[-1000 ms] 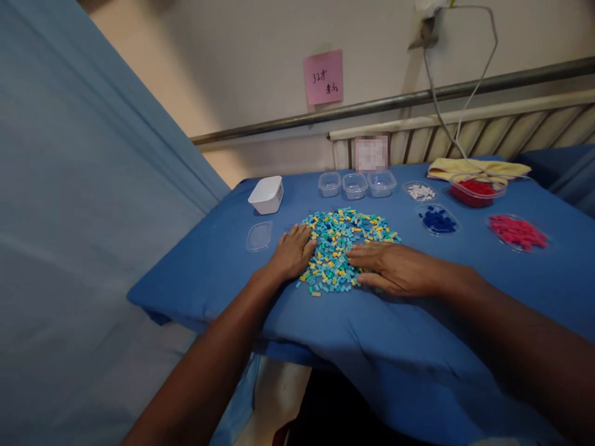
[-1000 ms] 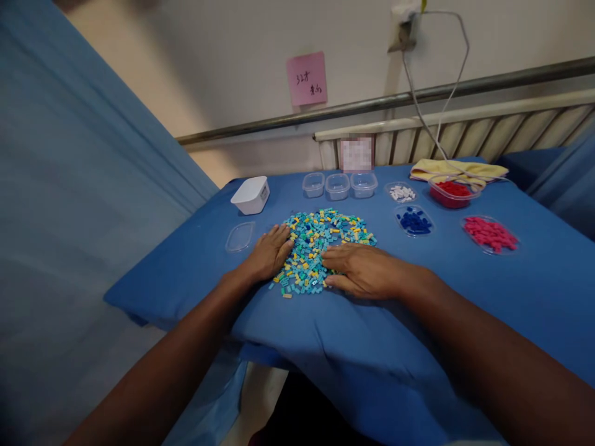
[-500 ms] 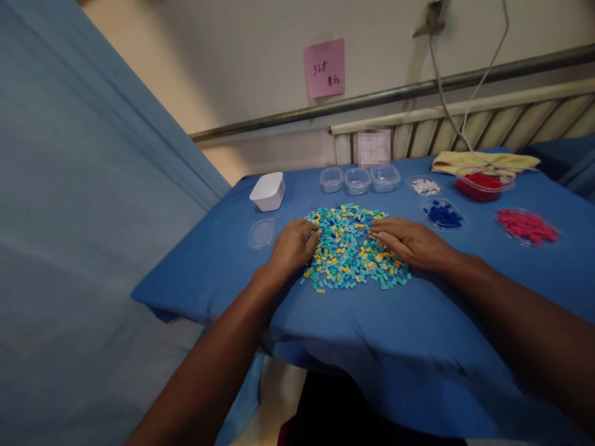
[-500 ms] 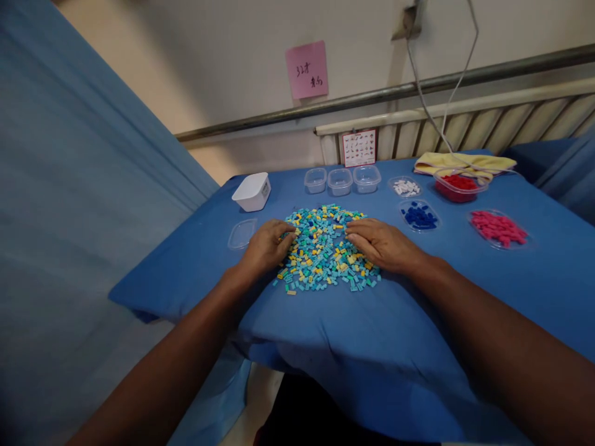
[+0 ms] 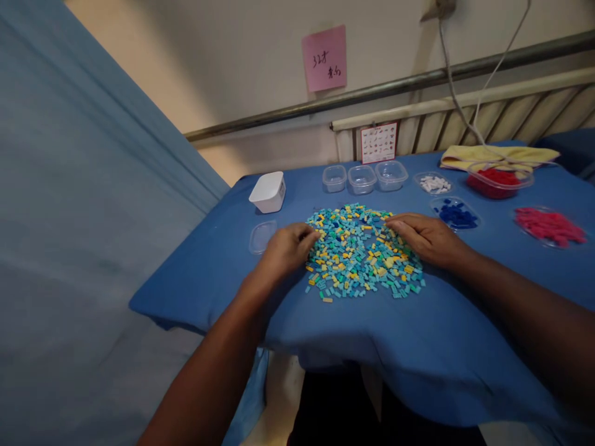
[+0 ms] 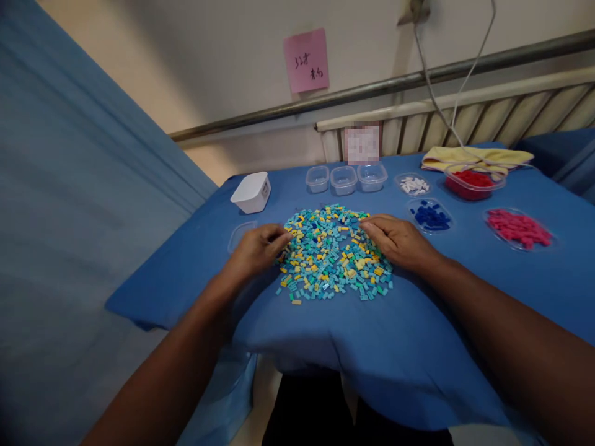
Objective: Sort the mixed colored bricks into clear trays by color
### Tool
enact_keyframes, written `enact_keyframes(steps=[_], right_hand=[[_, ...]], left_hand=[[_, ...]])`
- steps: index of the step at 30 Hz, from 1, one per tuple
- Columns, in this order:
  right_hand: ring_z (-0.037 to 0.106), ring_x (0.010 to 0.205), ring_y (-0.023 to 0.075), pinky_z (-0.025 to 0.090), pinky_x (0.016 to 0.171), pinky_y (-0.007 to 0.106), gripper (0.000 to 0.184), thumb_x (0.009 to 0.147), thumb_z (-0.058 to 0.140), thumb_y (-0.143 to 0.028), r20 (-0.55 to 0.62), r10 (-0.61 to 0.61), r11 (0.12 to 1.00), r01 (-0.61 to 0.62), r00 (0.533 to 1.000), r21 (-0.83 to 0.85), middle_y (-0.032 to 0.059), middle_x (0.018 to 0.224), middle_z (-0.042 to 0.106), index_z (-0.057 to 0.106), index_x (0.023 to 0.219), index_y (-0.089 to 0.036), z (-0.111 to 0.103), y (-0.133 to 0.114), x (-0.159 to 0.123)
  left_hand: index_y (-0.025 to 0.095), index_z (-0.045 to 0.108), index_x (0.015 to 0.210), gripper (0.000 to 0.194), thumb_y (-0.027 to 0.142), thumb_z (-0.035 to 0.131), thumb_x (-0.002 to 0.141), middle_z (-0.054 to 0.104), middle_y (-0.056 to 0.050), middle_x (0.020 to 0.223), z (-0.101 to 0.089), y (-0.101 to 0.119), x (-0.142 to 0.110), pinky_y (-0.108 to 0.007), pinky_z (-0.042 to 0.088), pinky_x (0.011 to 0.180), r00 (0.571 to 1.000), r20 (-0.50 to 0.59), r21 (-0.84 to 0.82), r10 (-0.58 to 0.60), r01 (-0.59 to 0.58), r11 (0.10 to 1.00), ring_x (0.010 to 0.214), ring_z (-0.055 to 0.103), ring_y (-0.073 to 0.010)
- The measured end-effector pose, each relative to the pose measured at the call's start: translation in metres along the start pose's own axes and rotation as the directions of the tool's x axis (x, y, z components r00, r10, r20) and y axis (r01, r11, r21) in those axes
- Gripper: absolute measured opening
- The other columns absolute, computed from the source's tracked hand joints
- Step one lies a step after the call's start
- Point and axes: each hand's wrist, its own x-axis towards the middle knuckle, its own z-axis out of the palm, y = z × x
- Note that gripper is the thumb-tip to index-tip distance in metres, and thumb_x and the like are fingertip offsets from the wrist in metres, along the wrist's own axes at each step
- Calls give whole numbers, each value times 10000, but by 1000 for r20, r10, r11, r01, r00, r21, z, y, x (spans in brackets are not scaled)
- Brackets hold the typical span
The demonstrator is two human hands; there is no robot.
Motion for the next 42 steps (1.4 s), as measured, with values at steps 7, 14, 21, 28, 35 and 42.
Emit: enact_keyframes(steps=[7, 14, 21, 28, 35, 42], right_hand=[[760, 1176, 313, 578, 1090, 499, 445, 1089, 486, -560, -81, 119, 993, -117, 990, 27, 76, 1237, 824, 836, 1121, -287, 2, 0, 3], [758, 1153, 316, 588, 1029, 450, 493, 1080, 506, -568, -76, 180, 984, -180, 981, 9, 117, 1245, 824, 844, 1139, -214, 3, 3, 3], [760, 1142, 310, 568, 1039, 441, 481, 1056, 527, -557, -73, 202, 979, -200, 977, 29, 112, 1217, 831, 846, 1118, -203, 2, 0, 3], [762, 1122, 309, 578, 1019, 446, 457, 1056, 532, -554, -69, 200, 980, -200, 977, 15, 100, 1219, 832, 847, 1110, -227, 2, 0, 2], [767, 1130, 310, 584, 1031, 435, 456, 1058, 544, -538, -61, 175, 985, -174, 983, 7, 112, 1217, 834, 853, 1120, -209, 3, 4, 1], [774, 1088, 299, 594, 1020, 420, 457, 1046, 547, -534, -67, 172, 985, -173, 983, -7, 120, 1194, 837, 858, 1113, -206, 3, 1, 1]], left_hand=[[193, 804, 1035, 245, 333, 626, 940, 783, -53, 1018, -27, -37, 0, -343, 526, 868, 997, -71, -58, -27, 22, 998, 950, 714, -215], [205, 832, 1082, 247, 319, 628, 1002, 747, -76, 1048, -21, -52, -23, -365, 548, 951, 978, 116, -64, 173, -166, 984, 1012, 698, -212], [249, 787, 1302, 358, 240, 545, 1038, 733, -79, 1160, -22, -43, -23, -372, 540, 992, 937, 291, 62, 195, -222, 973, 1074, 693, -217], [221, 768, 1172, 279, 199, 617, 938, 759, -61, 1159, -27, -30, -19, -362, 552, 912, 939, 339, 164, 62, -123, 979, 1022, 711, -240], [222, 781, 1222, 330, 192, 595, 951, 759, -74, 1210, -30, -26, -11, -368, 539, 929, 893, 438, 137, 101, -177, 975, 1068, 705, -254], [224, 794, 1145, 317, 153, 583, 918, 768, -65, 1142, -27, -24, -14, -360, 536, 932, 901, 425, 166, 90, -176, 970, 1033, 707, -245]])
